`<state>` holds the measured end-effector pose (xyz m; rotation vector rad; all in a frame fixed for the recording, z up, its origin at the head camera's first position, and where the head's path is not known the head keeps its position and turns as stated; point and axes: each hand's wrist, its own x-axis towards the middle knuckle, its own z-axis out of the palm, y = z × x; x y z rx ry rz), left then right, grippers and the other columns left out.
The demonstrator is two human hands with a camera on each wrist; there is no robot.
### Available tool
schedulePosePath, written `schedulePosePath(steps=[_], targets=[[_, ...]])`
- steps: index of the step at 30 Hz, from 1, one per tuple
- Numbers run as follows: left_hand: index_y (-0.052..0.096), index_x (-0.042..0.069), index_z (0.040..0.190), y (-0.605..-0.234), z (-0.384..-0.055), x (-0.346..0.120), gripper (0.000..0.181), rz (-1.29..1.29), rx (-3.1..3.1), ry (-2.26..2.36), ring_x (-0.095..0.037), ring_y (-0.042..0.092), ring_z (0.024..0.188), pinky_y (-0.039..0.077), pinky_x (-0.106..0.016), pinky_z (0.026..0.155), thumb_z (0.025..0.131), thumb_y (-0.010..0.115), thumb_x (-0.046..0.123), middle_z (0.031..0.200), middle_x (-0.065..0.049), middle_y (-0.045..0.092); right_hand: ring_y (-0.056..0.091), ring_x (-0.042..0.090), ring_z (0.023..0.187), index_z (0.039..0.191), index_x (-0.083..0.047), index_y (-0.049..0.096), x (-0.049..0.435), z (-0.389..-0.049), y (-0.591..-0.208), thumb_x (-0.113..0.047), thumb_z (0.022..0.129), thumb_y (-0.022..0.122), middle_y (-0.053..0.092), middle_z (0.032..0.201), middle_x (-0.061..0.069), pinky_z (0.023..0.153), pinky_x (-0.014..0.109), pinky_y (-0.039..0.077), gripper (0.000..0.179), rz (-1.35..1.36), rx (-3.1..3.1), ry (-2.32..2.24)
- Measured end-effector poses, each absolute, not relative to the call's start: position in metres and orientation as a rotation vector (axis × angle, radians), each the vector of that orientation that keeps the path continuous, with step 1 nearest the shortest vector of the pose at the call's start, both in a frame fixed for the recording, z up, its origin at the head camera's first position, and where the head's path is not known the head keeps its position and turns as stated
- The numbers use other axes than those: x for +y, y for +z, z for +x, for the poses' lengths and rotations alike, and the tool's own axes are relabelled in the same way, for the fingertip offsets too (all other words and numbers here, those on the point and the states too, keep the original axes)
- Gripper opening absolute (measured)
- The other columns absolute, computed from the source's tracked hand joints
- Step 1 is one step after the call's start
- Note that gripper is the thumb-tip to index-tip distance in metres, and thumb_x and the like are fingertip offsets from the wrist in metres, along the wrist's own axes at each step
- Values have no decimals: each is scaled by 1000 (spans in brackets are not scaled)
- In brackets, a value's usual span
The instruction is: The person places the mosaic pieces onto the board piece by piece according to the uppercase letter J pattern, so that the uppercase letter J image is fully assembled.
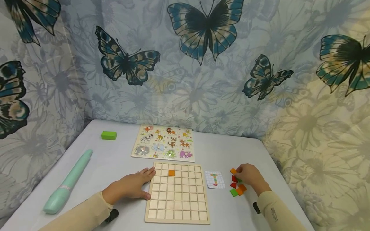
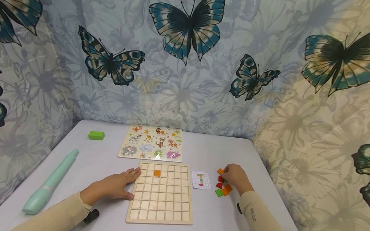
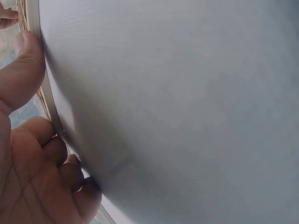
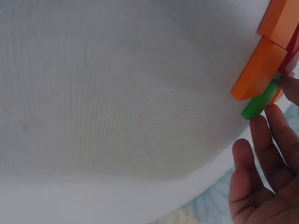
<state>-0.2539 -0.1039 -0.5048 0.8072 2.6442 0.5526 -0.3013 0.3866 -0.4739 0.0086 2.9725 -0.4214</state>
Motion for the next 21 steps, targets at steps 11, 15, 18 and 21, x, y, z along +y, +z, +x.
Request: schedulePosePath(steps=[11, 15, 18, 21], targets=[[31, 7, 154, -503, -255, -104, 98, 806, 2655, 515, -31, 21, 145, 27, -48, 112, 78, 76, 51, 161, -7, 22, 57, 19, 81, 97, -9, 74, 304, -307, -458, -24, 83, 75, 64, 93, 2, 71, 38, 53, 21, -178, 2958, -504], [31, 7, 154, -505, -256, -105, 98, 799, 2653, 526, -31, 21, 145, 27, -48, 112, 78, 76, 51, 161, -6, 22, 58, 15, 82, 96, -13, 75, 254, -307, -456, -21, 83, 76, 63, 90, -5, 73, 37, 52, 15, -450, 2936, -411], [31, 7, 154, -505, -256, -104, 98, 803, 2654, 530, -31, 21, 145, 26, -48, 113, 78, 76, 51, 161, -6, 22, 59, 14, 82, 94, -14, 76, 227, -307, -459, -24, 83, 77, 63, 87, -7, 74, 35, 52, 15, -623, 2903, -342], [32, 5, 153, -504, -254, -103, 98, 808, 2656, 525, -32, 21, 145, 26, -48, 113, 78, 76, 50, 160, -8, 22, 58, 12, 79, 92, -15, 77, 211, -308, -464, -25, 83, 78, 62, 86, -8, 72, 32, 51, 14, -720, 2885, -279]])
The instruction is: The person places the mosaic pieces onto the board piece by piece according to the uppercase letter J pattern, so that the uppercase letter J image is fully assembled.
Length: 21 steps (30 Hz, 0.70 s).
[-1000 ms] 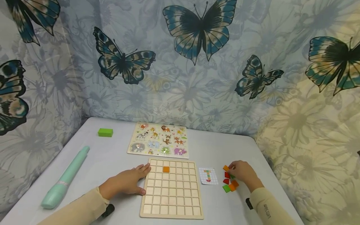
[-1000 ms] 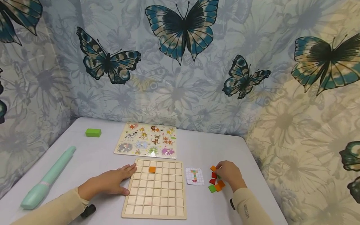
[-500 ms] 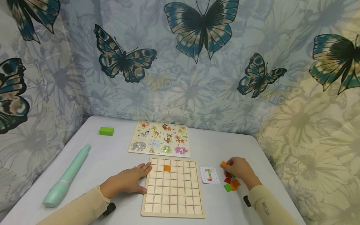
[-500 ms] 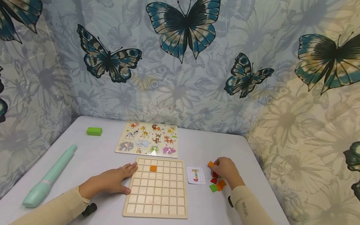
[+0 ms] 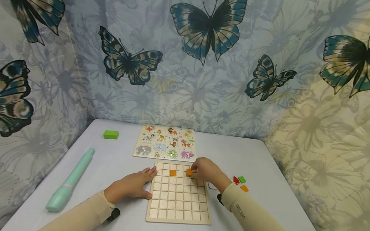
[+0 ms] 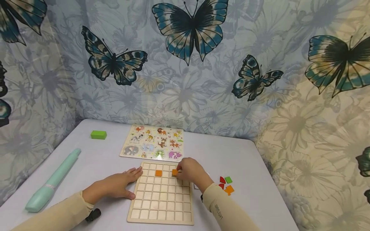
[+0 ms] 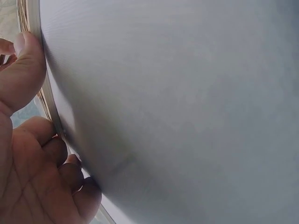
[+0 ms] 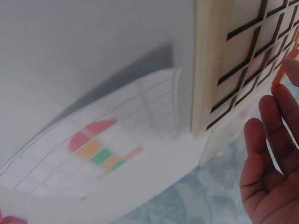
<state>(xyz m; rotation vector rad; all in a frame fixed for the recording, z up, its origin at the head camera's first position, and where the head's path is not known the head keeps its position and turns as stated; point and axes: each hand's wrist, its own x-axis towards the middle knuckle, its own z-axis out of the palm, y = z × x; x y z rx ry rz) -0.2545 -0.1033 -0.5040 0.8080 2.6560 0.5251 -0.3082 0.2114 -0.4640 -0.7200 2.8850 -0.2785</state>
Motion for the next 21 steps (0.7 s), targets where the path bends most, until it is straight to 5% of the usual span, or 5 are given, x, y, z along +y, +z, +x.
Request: schedulePosePath(steps=[13, 21], targets=[[33, 5, 153, -502, -253, -102, 97, 785, 2658, 546, -32, 21, 145, 26, -49, 113, 78, 78, 47, 160, -8, 23, 59, 16, 84, 89, -18, 81, 198, -310, -475, -21, 83, 77, 71, 86, -9, 81, 36, 52, 8, -834, 2909, -156], [32, 5, 153, -501, -253, -102, 97, 782, 2658, 553, -33, 21, 145, 25, -50, 113, 78, 77, 46, 160, -9, 22, 49, 14, 71, 89, -21, 80, 198, -307, -475, -22, 84, 76, 59, 74, -10, 73, 37, 46, 6, -941, 2954, -66]])
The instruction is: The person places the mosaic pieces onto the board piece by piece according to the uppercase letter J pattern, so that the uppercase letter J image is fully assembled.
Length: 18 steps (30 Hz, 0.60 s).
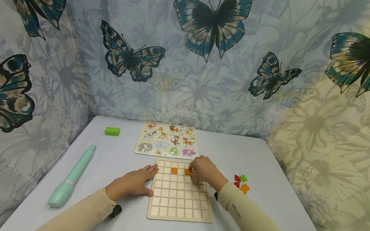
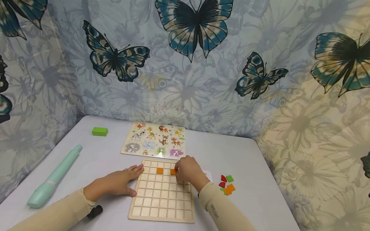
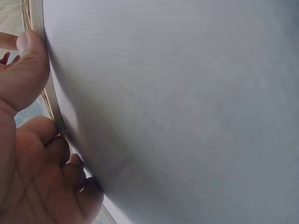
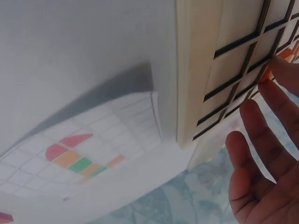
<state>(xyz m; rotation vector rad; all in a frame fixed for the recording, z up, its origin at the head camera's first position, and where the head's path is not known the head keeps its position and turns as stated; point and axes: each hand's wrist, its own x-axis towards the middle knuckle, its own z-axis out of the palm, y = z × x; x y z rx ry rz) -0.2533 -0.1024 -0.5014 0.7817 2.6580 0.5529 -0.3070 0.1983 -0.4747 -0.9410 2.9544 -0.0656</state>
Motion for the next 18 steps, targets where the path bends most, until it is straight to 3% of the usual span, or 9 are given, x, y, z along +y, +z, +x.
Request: schedulePosePath(steps=[12, 18], targets=[[30, 6, 154, -502, -255, -102, 97, 769, 2653, 551, -31, 20, 146, 24, -49, 113, 78, 77, 46, 161, -7, 22, 55, 11, 75, 92, -21, 80, 197, -311, -475, -26, 84, 79, 64, 81, -9, 74, 34, 50, 9, -942, 2923, -150], [31, 6, 154, -501, -254, -100, 97, 768, 2657, 544, -31, 20, 145, 24, -49, 113, 79, 77, 46, 161, -7, 22, 58, 15, 82, 107, -16, 76, 216, -307, -464, -26, 86, 77, 67, 87, -4, 76, 37, 50, 23, -750, 2903, -254]])
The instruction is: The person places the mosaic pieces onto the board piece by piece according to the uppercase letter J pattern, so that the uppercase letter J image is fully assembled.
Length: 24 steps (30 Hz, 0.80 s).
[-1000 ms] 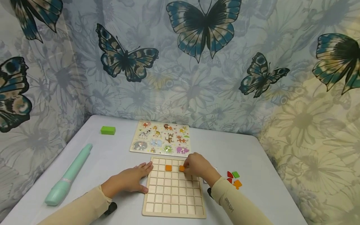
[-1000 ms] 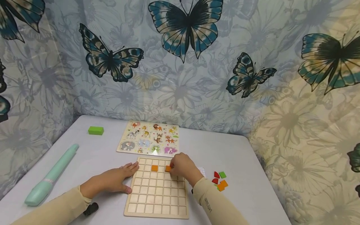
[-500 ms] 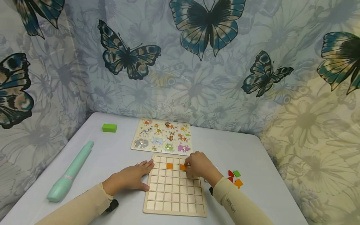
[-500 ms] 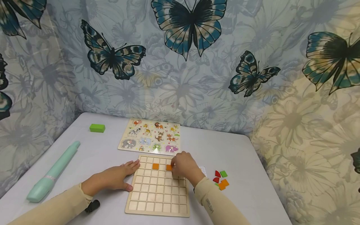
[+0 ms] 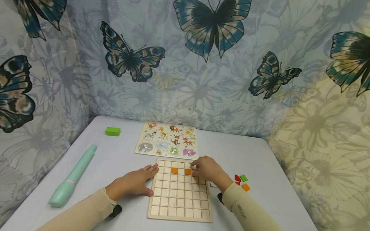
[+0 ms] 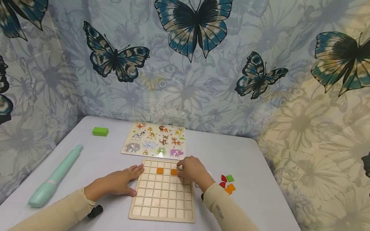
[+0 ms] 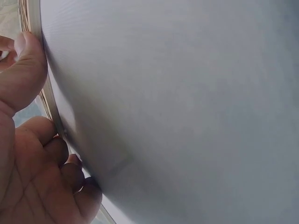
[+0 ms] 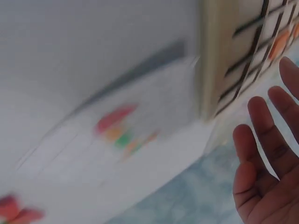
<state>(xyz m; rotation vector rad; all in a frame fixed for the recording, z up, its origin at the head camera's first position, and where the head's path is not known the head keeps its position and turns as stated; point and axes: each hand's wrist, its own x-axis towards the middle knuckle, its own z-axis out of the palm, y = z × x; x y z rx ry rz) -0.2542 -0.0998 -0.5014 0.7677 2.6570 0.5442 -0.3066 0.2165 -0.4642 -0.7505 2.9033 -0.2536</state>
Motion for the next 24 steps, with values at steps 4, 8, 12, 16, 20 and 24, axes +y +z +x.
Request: schedulePosePath(steps=[4, 8, 12, 16, 20, 24], targets=[[31, 5, 154, -500, -254, -98, 96, 785, 2644, 553, -33, 20, 145, 24, -50, 113, 80, 77, 45, 161, -8, 21, 60, 18, 85, 108, -12, 75, 270, -304, -452, -18, 86, 76, 67, 91, -1, 77, 40, 51, 23, -530, 2936, -306], [31, 6, 154, -498, -253, -98, 97, 756, 2641, 528, -31, 19, 146, 24, -49, 113, 79, 77, 46, 161, -7, 21, 62, 29, 93, 110, -8, 73, 341, -301, -448, -9, 86, 73, 67, 100, 8, 81, 48, 51, 23, -316, 2928, -282], [30, 8, 155, -499, -254, -100, 97, 726, 2647, 502, -29, 18, 146, 24, -48, 114, 79, 77, 47, 161, -4, 20, 58, 41, 105, 111, -5, 72, 392, -296, -453, -3, 83, 72, 66, 110, 17, 86, 56, 48, 28, -169, 2860, -313], [29, 10, 155, -502, -256, -101, 98, 725, 2649, 501, -27, 17, 147, 23, -46, 114, 79, 77, 48, 162, -2, 19, 58, 39, 102, 107, -4, 72, 411, -292, -461, -5, 81, 75, 66, 107, 15, 86, 55, 48, 26, -112, 2843, -361], [29, 10, 155, -503, -256, -101, 98, 730, 2648, 501, -27, 17, 147, 23, -46, 114, 79, 76, 48, 162, -2, 19, 59, 33, 95, 109, -5, 71, 415, -290, -466, -9, 82, 77, 65, 104, 12, 82, 51, 51, 28, -80, 2833, -418], [29, 9, 155, -503, -256, -101, 98, 738, 2652, 498, -27, 17, 147, 23, -46, 114, 79, 76, 49, 161, -2, 20, 58, 30, 92, 108, -6, 72, 416, -290, -468, -11, 83, 76, 64, 103, 12, 77, 48, 52, 26, -80, 2837, -425]])
